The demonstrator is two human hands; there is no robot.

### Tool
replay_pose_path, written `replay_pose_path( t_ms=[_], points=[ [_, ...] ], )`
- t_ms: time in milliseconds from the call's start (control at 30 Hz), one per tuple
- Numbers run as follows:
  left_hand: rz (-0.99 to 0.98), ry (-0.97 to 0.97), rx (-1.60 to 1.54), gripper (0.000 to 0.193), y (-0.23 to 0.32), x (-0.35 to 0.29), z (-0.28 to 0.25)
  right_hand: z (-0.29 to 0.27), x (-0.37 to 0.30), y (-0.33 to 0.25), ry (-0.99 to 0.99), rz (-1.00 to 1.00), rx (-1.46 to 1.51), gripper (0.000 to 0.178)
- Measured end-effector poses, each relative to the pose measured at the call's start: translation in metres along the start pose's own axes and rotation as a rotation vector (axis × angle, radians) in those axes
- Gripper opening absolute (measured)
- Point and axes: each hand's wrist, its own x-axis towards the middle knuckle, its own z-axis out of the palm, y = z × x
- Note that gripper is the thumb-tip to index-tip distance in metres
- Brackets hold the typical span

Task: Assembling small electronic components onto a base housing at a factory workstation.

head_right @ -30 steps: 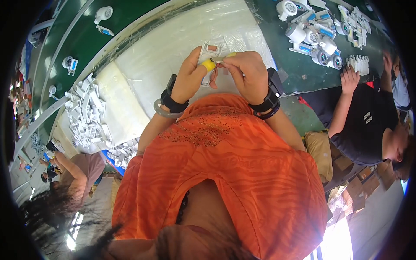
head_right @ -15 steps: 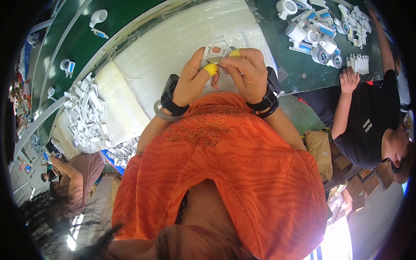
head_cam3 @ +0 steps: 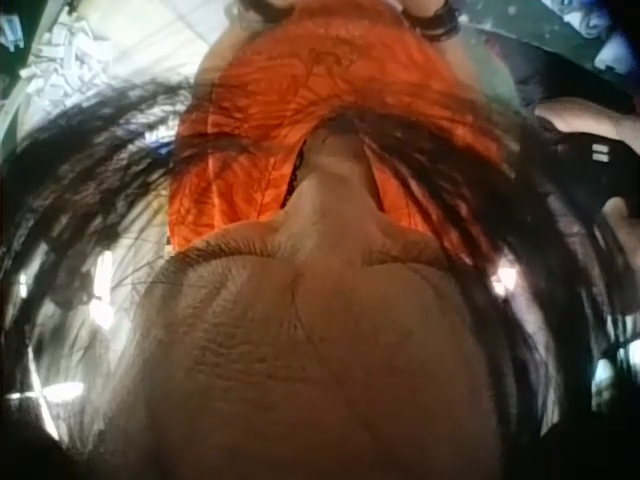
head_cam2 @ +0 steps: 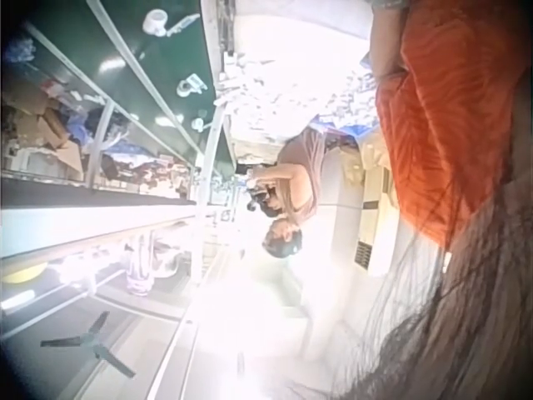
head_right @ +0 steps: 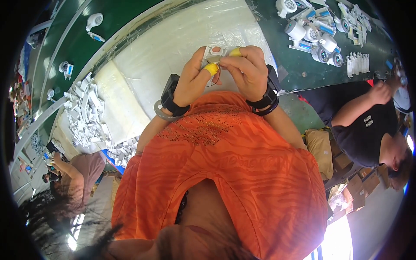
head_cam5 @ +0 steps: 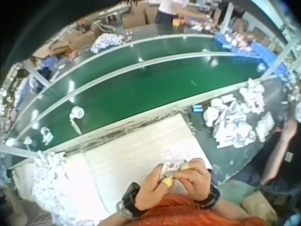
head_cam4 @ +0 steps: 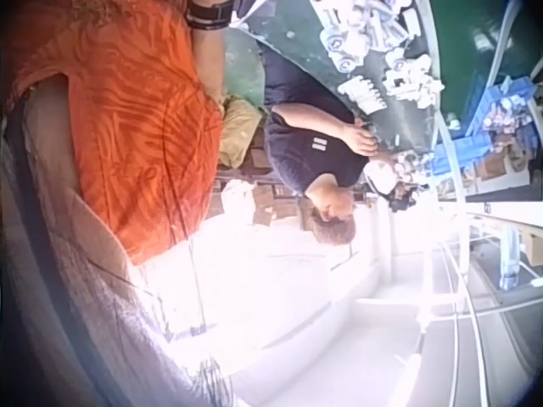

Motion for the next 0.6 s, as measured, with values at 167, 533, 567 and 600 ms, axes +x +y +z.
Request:
replay_pose_path(
  t_ms=[167, 533, 567, 600],
  points=[
    [0.009, 0.006, -0.025, 0.035, 0.003, -0.001, 0.000, 0.003, -0.004, 0.000, 0.007, 0.004, -0.004, 0.024],
    [0.040, 0.005, 0.051, 0.033, -0.008, 0.000, -0.006, 0.003, -0.002, 0.007, -0.032, 0.054, 0.047, 0.024],
    [0.087, -0.012, 0.079, 0.033, -0.008, 0.000, -0.007, 0.003, -0.001, 0.006, -0.032, 0.055, 0.049, 0.024],
    [0.085, -0.011, 0.081, 0.033, -0.008, 0.002, -0.005, 0.004, 0.000, 0.005, -0.031, 0.080, 0.054, 0.024]
  ],
)
